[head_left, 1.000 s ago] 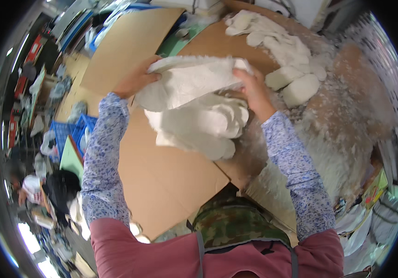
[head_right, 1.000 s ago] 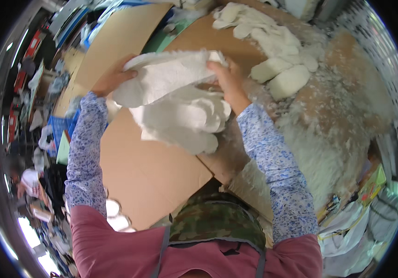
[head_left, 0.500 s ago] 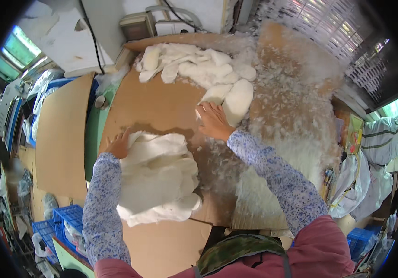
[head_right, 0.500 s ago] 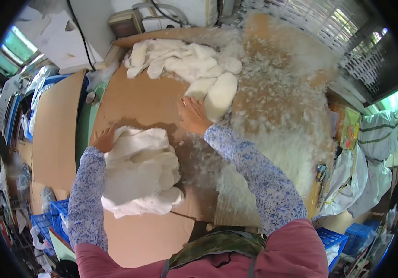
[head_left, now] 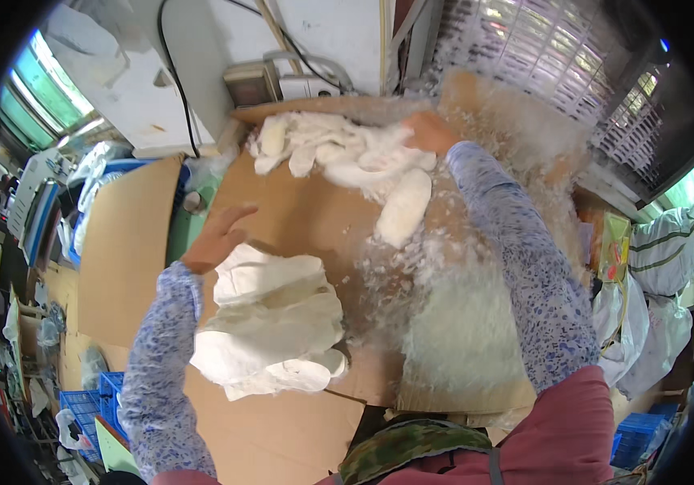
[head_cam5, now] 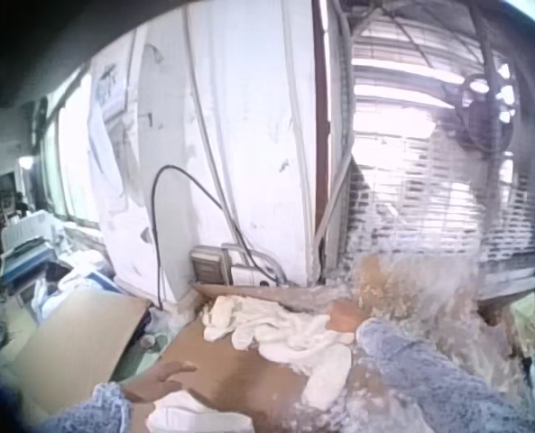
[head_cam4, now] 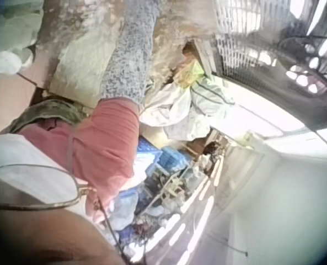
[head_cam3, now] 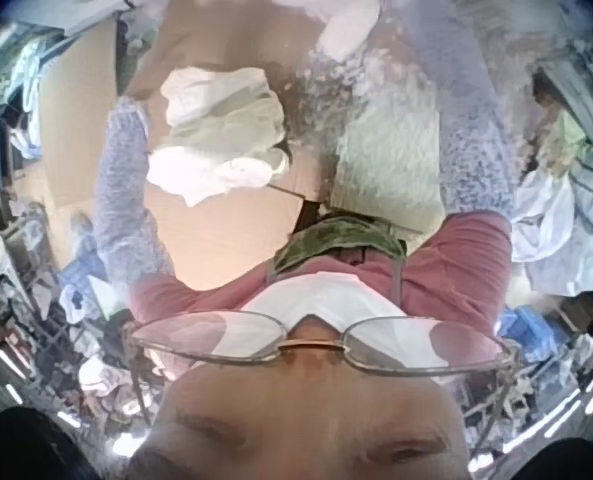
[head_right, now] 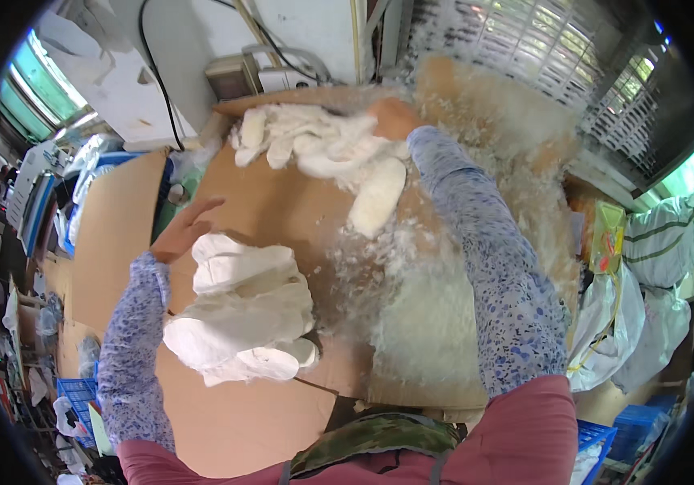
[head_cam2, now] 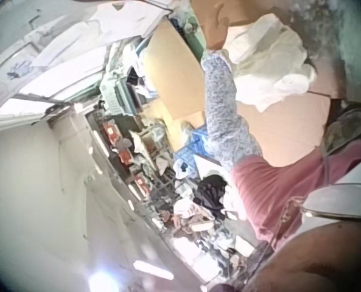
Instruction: Organizing and stacking padded white shoe insoles and cleaning the workspace area.
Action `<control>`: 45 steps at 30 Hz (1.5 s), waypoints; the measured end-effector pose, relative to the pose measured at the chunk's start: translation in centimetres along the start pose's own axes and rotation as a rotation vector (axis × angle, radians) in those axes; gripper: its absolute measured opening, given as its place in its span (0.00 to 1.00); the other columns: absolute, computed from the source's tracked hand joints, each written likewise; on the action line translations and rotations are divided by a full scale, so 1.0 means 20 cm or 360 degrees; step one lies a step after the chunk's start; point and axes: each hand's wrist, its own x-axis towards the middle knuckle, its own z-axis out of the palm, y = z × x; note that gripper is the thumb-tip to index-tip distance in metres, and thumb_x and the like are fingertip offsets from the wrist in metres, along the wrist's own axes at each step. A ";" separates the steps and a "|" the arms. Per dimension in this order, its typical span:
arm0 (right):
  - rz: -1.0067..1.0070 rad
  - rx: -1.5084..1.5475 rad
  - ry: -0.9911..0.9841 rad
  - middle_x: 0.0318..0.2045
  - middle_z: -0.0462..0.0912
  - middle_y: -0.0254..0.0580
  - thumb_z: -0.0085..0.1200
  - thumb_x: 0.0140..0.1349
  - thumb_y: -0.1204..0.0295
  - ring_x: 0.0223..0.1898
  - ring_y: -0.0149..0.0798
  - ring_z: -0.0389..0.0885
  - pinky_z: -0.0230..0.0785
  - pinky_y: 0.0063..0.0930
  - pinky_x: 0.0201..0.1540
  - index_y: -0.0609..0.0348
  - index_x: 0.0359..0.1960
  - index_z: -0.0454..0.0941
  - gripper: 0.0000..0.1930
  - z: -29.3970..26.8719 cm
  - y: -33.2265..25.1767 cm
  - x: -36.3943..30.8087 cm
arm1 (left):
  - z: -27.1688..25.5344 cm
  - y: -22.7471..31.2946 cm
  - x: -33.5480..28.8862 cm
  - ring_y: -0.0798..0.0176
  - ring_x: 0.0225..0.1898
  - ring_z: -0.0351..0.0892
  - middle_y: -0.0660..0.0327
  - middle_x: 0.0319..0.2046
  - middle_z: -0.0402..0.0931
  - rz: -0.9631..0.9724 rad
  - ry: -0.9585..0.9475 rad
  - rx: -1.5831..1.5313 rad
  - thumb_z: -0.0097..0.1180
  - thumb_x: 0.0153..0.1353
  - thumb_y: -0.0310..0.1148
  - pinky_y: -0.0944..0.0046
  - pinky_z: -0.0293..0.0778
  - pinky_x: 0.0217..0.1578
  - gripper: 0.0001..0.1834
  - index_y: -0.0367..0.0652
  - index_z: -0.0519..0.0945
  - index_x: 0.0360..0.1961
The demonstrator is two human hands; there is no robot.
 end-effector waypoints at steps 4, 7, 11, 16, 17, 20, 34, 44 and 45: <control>-0.0281 -0.0312 0.0214 0.26 0.81 0.43 0.61 0.48 0.66 0.27 0.35 0.78 0.68 0.28 0.34 0.65 0.33 0.80 0.14 -0.16 -0.21 -0.06 | -0.01 0.35 0.26 0.57 0.60 0.62 0.54 0.55 0.66 0.0137 0.0149 -0.0460 0.49 0.54 0.27 0.60 0.61 0.57 0.28 0.44 0.65 0.60; -0.0195 -0.0136 -0.0036 0.26 0.81 0.40 0.59 0.52 0.63 0.28 0.30 0.76 0.68 0.27 0.33 0.64 0.35 0.80 0.16 -0.18 -0.35 -0.13 | 0.01 0.63 0.39 0.57 0.57 0.65 0.55 0.54 0.67 0.0317 0.0295 -0.0544 0.50 0.54 0.26 0.61 0.63 0.55 0.31 0.44 0.62 0.62; -0.0320 -0.0020 -0.0100 0.25 0.81 0.40 0.59 0.53 0.60 0.27 0.29 0.76 0.68 0.27 0.33 0.64 0.35 0.80 0.17 -0.16 -0.61 -0.24 | 0.06 0.89 0.54 0.62 0.55 0.66 0.55 0.53 0.67 0.0396 0.0552 -0.0851 0.49 0.55 0.23 0.62 0.61 0.56 0.32 0.40 0.59 0.63; -0.0431 -0.0098 -0.0256 0.31 0.81 0.42 0.57 0.55 0.62 0.32 0.30 0.76 0.68 0.26 0.36 0.65 0.40 0.77 0.18 -0.19 -0.71 -0.32 | 0.09 0.93 0.65 0.65 0.48 0.70 0.61 0.48 0.70 0.0367 0.0302 -0.1127 0.50 0.56 0.25 0.64 0.66 0.50 0.26 0.37 0.63 0.58; -0.0419 -0.0103 -0.0245 0.31 0.81 0.42 0.57 0.55 0.62 0.32 0.30 0.76 0.68 0.26 0.36 0.65 0.40 0.77 0.18 -0.22 -0.67 -0.32 | 0.09 0.95 0.66 0.67 0.47 0.71 0.62 0.47 0.72 0.0284 0.0215 -0.1250 0.49 0.57 0.26 0.65 0.67 0.49 0.24 0.37 0.65 0.56; -0.0753 -0.0225 0.0136 0.39 0.80 0.42 0.54 0.57 0.63 0.37 0.34 0.77 0.69 0.29 0.41 0.62 0.48 0.73 0.19 -0.27 -0.63 -0.33 | 0.12 0.98 0.70 0.69 0.45 0.73 0.63 0.44 0.73 -0.0042 0.0126 -0.1435 0.48 0.58 0.27 0.66 0.70 0.46 0.20 0.38 0.69 0.53; -0.0622 0.0019 0.0644 0.34 0.79 0.45 0.55 0.54 0.71 0.34 0.40 0.80 0.72 0.33 0.36 0.61 0.33 0.79 0.08 -0.27 -0.15 -0.30 | 0.10 0.74 0.77 0.62 0.40 0.78 0.57 0.41 0.75 -0.0021 0.0836 -0.1852 0.45 0.62 0.29 0.62 0.78 0.39 0.14 0.39 0.69 0.50; -0.0941 -0.0030 0.0411 0.29 0.80 0.39 0.59 0.52 0.76 0.28 0.28 0.77 0.70 0.20 0.32 0.61 0.38 0.79 0.11 0.04 -0.47 -0.17 | 0.21 0.72 0.74 0.66 0.46 0.75 0.60 0.46 0.73 0.0151 0.0365 -0.1906 0.46 0.61 0.28 0.65 0.74 0.45 0.19 0.40 0.66 0.55; -0.0718 0.0160 0.0426 0.24 0.80 0.39 0.58 0.53 0.75 0.24 0.28 0.77 0.70 0.20 0.29 0.62 0.36 0.80 0.08 0.00 -0.45 -0.17 | 0.23 0.76 0.73 0.67 0.46 0.74 0.61 0.45 0.73 0.0194 0.0396 -0.1899 0.47 0.61 0.28 0.66 0.73 0.45 0.20 0.40 0.66 0.55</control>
